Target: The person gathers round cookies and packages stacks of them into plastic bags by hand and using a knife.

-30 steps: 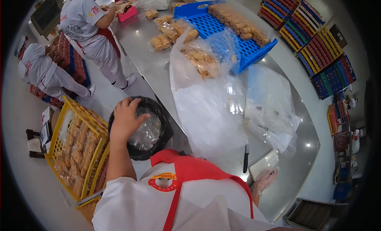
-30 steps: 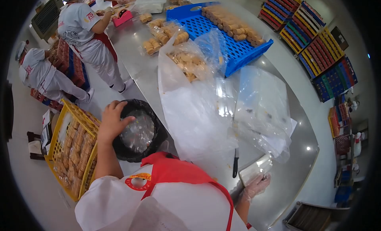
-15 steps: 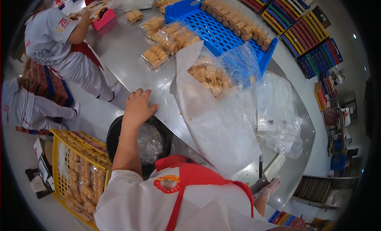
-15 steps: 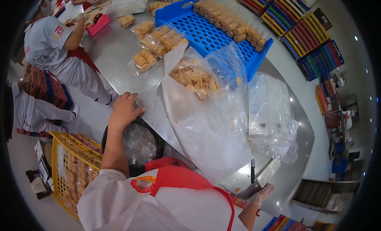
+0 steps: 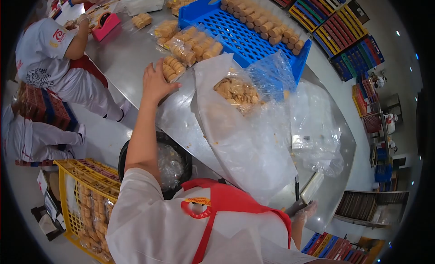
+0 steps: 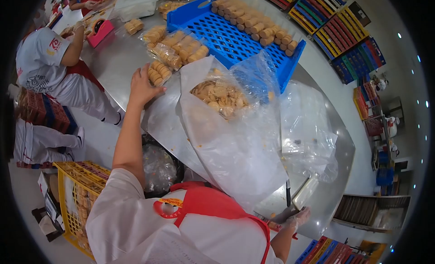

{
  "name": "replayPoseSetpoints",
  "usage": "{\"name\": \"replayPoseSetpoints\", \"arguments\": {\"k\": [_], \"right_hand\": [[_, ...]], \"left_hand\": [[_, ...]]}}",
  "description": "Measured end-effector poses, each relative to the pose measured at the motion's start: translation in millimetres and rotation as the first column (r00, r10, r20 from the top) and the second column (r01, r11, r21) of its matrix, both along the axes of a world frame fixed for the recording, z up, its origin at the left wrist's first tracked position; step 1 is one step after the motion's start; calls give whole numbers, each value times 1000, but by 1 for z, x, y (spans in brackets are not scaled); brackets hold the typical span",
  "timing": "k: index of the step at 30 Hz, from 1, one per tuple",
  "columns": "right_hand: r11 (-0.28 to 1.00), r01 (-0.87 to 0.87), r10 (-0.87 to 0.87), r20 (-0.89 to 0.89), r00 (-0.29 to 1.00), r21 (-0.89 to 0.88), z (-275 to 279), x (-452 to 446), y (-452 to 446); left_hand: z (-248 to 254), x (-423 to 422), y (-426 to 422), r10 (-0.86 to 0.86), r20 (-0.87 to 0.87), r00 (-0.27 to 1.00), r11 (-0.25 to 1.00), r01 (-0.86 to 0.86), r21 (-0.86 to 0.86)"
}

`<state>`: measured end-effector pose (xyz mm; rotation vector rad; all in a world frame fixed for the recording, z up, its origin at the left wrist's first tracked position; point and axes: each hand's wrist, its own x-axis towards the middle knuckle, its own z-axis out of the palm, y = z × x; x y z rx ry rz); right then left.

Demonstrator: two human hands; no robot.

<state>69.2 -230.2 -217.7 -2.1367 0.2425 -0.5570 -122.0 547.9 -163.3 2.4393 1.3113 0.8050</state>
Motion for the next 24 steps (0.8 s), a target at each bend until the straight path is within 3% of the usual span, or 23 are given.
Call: {"name": "replayPoseSetpoints", "arguments": {"k": [2,5,8,11,14,16,18,19,21,22,23,24], "right_hand": [[996,-19,21,22,1000,-85,1,-3,4],[1000,17,-17,-25,1000,-3,9,-8,17],[972,135,-116,-105,988,195,36,-15,51],[963,123,-99,-108,989,240,29,-8,36],[926,84,-53,-95,994,367,12,10,-4],[959,241,-247,-18,969,-147,9,17,-30],[891,218,-163,166,973,-399,14,16,-42],[903,123,-7,272,962,-412,40,13,-19],[984,-81,114,218,969,-156,96,1,59],[921,-387,383,91,919,38,146,-21,129],[836,-535,538,10,843,120,158,-28,157],[661,-708,739,-57,671,247,164,-25,171]], "left_hand": [[-5,1,12,-81,19,997,989,83,-122],[-11,-7,-1,-2,132,991,990,20,-137],[-16,-23,-35,42,171,984,997,-29,-76],[-25,-39,-73,29,223,974,998,-16,-59],[-21,-53,-116,59,390,919,970,40,-240],[-6,-64,-145,127,502,855,907,104,-407],[16,-72,-173,187,563,805,859,145,-492],[34,-72,-187,167,609,776,828,225,-514],[75,-71,-215,112,667,737,749,379,-544],[101,-63,-239,52,692,720,687,477,-548],[122,-54,-255,17,734,679,607,577,-547],[141,-46,-268,-58,732,679,531,642,-554]]}}
